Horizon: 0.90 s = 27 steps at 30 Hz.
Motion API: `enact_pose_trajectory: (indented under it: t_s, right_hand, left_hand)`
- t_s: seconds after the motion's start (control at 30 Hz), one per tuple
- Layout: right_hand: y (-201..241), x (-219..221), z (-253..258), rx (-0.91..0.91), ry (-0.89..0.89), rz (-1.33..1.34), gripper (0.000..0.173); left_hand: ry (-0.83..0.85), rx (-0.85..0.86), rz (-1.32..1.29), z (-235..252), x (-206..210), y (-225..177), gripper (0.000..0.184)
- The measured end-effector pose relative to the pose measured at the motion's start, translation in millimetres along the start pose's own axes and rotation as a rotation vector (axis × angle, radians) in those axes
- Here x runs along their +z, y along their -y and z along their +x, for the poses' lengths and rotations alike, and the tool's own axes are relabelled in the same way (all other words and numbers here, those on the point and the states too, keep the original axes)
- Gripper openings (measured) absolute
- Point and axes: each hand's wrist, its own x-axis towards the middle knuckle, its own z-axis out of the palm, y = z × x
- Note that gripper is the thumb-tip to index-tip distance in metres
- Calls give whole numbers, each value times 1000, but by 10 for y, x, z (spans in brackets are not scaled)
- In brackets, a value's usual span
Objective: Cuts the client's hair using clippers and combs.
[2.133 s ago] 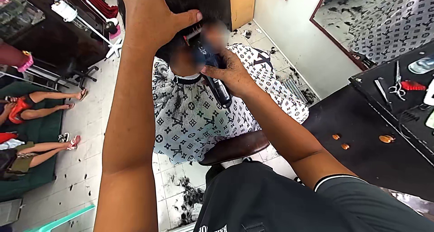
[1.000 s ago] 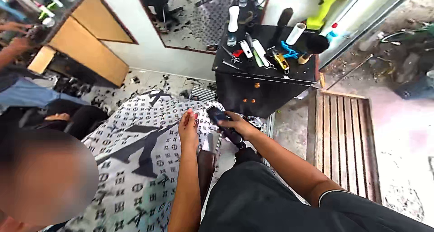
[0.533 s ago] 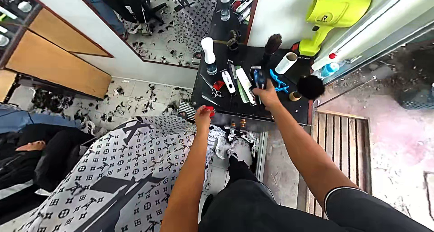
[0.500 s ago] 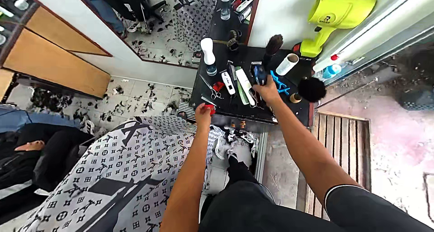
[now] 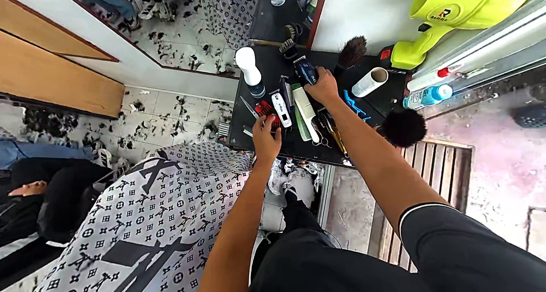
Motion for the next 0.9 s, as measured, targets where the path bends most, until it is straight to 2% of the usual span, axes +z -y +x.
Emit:
enact_pose_trajectory:
  t_s: [0.1, 0.23, 0.37, 0.47, 0.53, 0.6, 0.7, 0.77, 0.83, 0.9]
  right_hand:
    - [39, -92, -178, -74, -34, -7, 72]
    - [-80, -321, -834, -196, -180, -22, 58]
    - [-482, -415, -1470, -66, -181, -23, 46]
    - [-690, -418, -1459, 43, -185, -39, 43]
    - [-640, -556, -1380, 52, -149, -40, 42]
    - [-436, -819, -1458, -39, -81, -44, 41]
    - [-174, -1314, -1806, -220, -262, -97, 36]
    - [-353, -1537, -1919, -141, -262, -173, 50]
    - [-712, -1527, -1860, 23, -98, -199, 68]
    - [-962, -1454, -1760, 123, -19, -225, 56]
  left_hand:
    - [91, 196, 104, -99, 117, -144, 31]
    - [154, 294, 161, -169, 238, -310, 29]
    - [205, 355, 219, -239, 288, -448, 30]
    - [291, 392, 244, -295, 412, -570, 35]
    - [345, 398, 228, -329, 506, -686, 37]
    - [374, 403, 218, -353, 563, -805, 40]
    - [366, 405, 181, -373, 576, -894, 40]
    - [372, 405, 184, -376, 562, -935, 40]
    - [380, 401, 169, -366, 535, -995, 39]
    - [362, 417, 145, -381, 523, -1031, 38]
